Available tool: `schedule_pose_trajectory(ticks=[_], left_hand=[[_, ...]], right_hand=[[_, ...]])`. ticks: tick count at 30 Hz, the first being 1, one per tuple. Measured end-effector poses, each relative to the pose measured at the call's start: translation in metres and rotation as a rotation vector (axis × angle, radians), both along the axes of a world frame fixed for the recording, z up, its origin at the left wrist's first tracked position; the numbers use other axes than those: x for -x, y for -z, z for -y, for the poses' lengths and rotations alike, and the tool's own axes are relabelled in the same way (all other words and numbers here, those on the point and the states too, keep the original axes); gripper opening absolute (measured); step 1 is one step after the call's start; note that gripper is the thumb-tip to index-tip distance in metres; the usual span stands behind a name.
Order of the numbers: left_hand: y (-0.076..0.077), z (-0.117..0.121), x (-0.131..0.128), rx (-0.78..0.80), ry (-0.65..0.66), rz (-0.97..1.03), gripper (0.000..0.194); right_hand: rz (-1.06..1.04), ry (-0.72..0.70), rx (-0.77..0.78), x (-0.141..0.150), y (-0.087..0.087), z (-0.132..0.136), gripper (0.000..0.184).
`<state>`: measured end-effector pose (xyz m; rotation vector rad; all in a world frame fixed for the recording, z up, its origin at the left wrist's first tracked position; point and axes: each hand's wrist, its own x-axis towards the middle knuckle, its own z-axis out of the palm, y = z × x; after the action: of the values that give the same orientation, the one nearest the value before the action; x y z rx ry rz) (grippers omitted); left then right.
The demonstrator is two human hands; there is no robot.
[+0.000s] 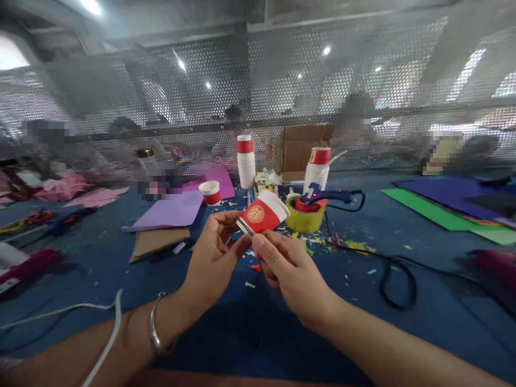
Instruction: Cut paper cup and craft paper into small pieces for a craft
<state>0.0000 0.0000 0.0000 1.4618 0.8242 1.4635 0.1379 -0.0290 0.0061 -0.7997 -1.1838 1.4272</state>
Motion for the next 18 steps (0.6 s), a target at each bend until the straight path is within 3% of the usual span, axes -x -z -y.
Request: schedule_pose_trajectory(ticks=[10,14,18], left_hand=[[-0.004,-0.011,0.005,0.051,0.004,0.120,0.037],[-0.005,-0.012,0.005,0.152,-0.031,0.072,0.045],[-0.004,-0.015,0.007,0.143,-0.075,0.027,0.039]], right_hand=[[0.050,-0.003,0.059,-0.009,0.000,-0.007,0.050],[0.050,-0.003,0.049,-0.007,-0.001,-0.006,0.048],[0.037,-0.007,0.078,-0.007,0.001,-0.006,0.047]])
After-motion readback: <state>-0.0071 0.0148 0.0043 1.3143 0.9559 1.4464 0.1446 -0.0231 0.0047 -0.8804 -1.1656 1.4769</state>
